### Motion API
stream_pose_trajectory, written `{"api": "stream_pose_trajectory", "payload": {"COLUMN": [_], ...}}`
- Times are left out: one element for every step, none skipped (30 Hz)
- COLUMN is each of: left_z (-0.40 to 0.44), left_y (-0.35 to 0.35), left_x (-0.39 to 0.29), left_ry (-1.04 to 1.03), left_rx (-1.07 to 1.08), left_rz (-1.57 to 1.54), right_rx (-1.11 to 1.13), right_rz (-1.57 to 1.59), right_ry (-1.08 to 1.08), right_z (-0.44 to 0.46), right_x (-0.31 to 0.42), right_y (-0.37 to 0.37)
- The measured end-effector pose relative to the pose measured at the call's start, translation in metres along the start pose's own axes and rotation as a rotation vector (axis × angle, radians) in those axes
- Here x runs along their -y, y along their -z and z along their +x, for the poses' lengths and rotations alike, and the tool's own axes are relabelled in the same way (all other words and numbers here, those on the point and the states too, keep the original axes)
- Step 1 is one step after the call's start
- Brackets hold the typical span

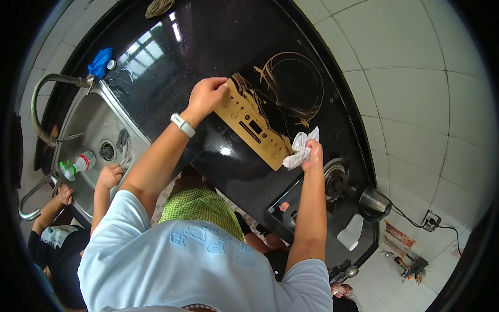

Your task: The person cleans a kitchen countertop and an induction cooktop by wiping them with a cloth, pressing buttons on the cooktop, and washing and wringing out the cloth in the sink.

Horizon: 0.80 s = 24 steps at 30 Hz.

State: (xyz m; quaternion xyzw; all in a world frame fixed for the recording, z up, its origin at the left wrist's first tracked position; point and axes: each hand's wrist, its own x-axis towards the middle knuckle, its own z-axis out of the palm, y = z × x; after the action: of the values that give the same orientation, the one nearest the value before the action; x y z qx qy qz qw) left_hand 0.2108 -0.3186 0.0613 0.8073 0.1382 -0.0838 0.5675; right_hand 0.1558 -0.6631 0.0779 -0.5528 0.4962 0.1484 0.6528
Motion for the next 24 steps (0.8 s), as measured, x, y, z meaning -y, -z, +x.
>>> {"api": "stream_pose_trajectory", "payload": {"left_z": [-0.004, -0.009, -0.016, -0.025, -0.034, -0.041, -0.049, -0.055, -0.059, -0.064, -0.067, -0.068, -0.067, -0.067, -0.065, -0.062, -0.059, -0.057, -0.055, -0.054, -0.054, -0.055, -0.057, -0.061], "left_y": [0.002, 0.006, 0.01, 0.014, 0.019, 0.026, 0.033, 0.038, 0.044, 0.052, 0.061, 0.07, 0.078, 0.085, 0.092, 0.099, 0.107, 0.114, 0.12, 0.124, 0.128, 0.13, 0.13, 0.129], "left_x": [-0.002, -0.004, -0.007, 0.0, 0.011, 0.022, 0.032, 0.043, 0.051, 0.052, 0.052, 0.053, 0.055, 0.056, 0.054, 0.059, 0.065, 0.07, 0.071, 0.069, 0.063, 0.064, 0.065, 0.061], "left_ry": [-0.009, 0.031, 0.08, 0.096, 0.109, 0.111, 0.108, 0.117, 0.127, 0.142, 0.16, 0.16, 0.161, 0.154, 0.193, 0.201, 0.21, 0.218, 0.223, 0.226, 0.258, 0.217, 0.178, 0.134], "left_rx": [-0.019, -0.01, -0.008, -0.037, -0.064, -0.084, -0.101, -0.124, -0.147, -0.162, -0.176, -0.173, -0.172, -0.18, -0.198, -0.202, -0.207, -0.205, -0.205, -0.201, -0.169, -0.159, -0.153, -0.186], "left_rz": [0.013, 0.056, 0.032, -0.005, -0.041, -0.057, -0.074, -0.121, -0.168, -0.184, -0.202, -0.23, -0.26, -0.26, -0.251, -0.246, -0.243, -0.247, -0.251, -0.23, -0.201, -0.186, -0.172, -0.158], "right_rx": [0.003, 0.019, 0.034, 0.036, 0.056, 0.048, 0.037, 0.043, -0.007, 0.007, 0.019, 0.027, 0.035, 0.083, 0.104, 0.095, 0.087, 0.125, 0.164, 0.23, 0.207, 0.158, 0.11, 0.159], "right_rz": [-0.002, -0.028, -0.053, -0.013, 0.02, 0.011, 0.007, -0.003, 0.026, 0.035, 0.043, 0.053, 0.062, 0.058, 0.046, 0.008, -0.032, -0.016, 0.002, -0.132, -0.2, -0.11, -0.023, 0.044], "right_ry": [-0.001, -0.011, -0.025, -0.03, -0.019, -0.005, 0.013, 0.027, 0.046, 0.083, 0.118, 0.112, 0.106, 0.098, 0.117, 0.125, 0.133, 0.147, 0.163, 0.132, 0.107, 0.148, 0.187, 0.214], "right_z": [0.003, 0.006, 0.007, 0.003, -0.002, -0.004, -0.007, -0.023, -0.023, -0.035, -0.047, -0.055, -0.062, -0.071, -0.082, -0.084, -0.086, -0.093, -0.098, -0.096, -0.095, -0.094, -0.093, -0.096], "right_x": [-0.001, -0.004, -0.008, -0.015, -0.025, -0.037, -0.047, -0.053, -0.067, -0.074, -0.081, -0.089, -0.097, -0.103, -0.108, -0.119, -0.13, -0.133, -0.134, -0.129, -0.118, -0.104, -0.085, -0.055], "right_y": [0.001, 0.005, 0.01, 0.005, 0.0, -0.003, -0.004, -0.017, -0.02, -0.029, -0.037, -0.043, -0.048, -0.05, -0.059, -0.061, -0.061, -0.066, -0.068, -0.057, -0.048, -0.043, -0.038, -0.032]}}
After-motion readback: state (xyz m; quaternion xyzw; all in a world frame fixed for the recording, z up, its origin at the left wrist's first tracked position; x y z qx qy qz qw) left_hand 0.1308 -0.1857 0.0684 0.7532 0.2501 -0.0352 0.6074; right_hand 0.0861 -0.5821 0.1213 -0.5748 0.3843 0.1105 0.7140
